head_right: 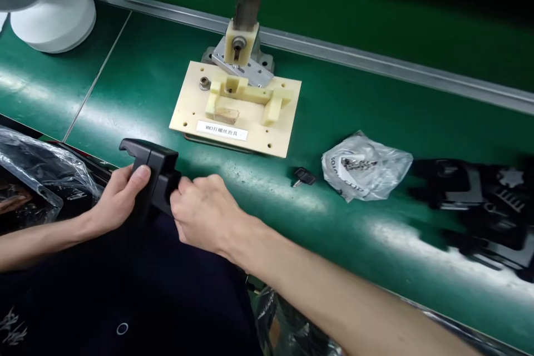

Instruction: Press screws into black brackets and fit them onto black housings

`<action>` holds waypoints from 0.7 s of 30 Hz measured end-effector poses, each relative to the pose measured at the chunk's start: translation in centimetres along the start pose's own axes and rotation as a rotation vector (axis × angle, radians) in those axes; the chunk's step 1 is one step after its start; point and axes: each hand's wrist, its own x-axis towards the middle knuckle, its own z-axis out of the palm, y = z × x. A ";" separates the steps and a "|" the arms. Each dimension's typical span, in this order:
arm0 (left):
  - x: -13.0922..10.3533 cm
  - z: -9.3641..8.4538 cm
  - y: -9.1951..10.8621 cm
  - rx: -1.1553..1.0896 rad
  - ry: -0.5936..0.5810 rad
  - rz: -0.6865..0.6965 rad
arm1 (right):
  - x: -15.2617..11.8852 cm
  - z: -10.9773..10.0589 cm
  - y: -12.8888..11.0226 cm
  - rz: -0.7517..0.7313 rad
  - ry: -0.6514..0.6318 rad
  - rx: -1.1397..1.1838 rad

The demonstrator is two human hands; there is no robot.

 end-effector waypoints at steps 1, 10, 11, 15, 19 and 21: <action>0.1 -0.1 -0.1 0.042 -0.025 0.062 | -0.5 0.9 -0.1 0.020 0.053 0.027; -0.6 -0.4 -1.8 0.260 -0.126 0.257 | -1.5 2.6 0.1 0.096 0.683 -0.250; -0.7 -0.3 -2.1 0.265 -0.108 0.264 | -1.4 2.4 0.4 0.077 0.735 -0.304; -0.5 0.0 -3.5 0.253 0.055 0.304 | -1.2 2.6 0.8 0.042 0.891 -0.433; 0.2 0.2 -4.4 0.232 0.108 0.386 | -1.5 3.1 -0.1 0.158 0.903 -0.396; 0.8 -0.1 -4.4 0.247 0.065 0.420 | -1.7 2.9 -0.5 0.247 0.822 -0.269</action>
